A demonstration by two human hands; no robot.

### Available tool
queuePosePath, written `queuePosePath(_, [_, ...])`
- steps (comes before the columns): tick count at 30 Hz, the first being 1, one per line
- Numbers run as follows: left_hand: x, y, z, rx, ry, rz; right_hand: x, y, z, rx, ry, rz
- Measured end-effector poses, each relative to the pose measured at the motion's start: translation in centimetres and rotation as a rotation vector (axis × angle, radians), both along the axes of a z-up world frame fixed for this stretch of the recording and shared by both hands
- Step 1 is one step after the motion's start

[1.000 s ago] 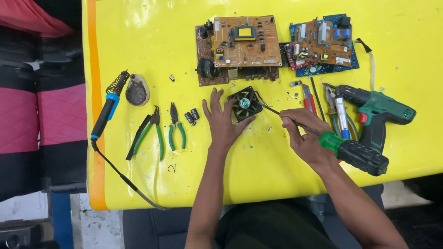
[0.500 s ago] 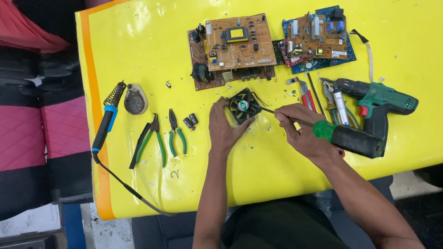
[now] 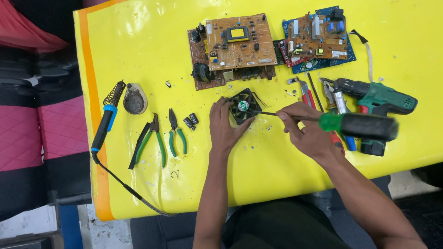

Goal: The person uses a screwdriver to unscrew and remove the screws from a small black cooling fan on a yellow workbench. The person holds the fan steady with one hand while turning the screwdriver with the other to detach the screws.

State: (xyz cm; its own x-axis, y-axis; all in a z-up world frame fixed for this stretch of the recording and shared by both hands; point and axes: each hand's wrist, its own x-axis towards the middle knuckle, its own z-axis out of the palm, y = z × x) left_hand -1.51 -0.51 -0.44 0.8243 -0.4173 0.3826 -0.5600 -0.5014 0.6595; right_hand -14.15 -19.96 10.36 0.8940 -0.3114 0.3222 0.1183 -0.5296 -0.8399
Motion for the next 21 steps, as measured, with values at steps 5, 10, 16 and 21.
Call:
queuePosePath(5, [0.0, -0.1, 0.7, -0.006, 0.022, -0.006, 0.1, -0.4, 0.8, 0.019, -0.073, -0.045])
queuePosePath(10, [0.2, -0.1, 0.2, 0.006, -0.004, -0.002, 0.4, 0.0, 0.9, 0.040, -0.124, -0.041])
queuePosePath(16, [0.2, 0.0, -0.1, 0.008, -0.013, -0.036, 0.2, 0.7, 1.0, 0.010, -0.022, -0.061])
queuePosePath(21, [0.2, 0.0, 0.6, 0.019, -0.012, -0.034, 0.0, -0.5, -0.3, 0.003, 0.139, -0.084])
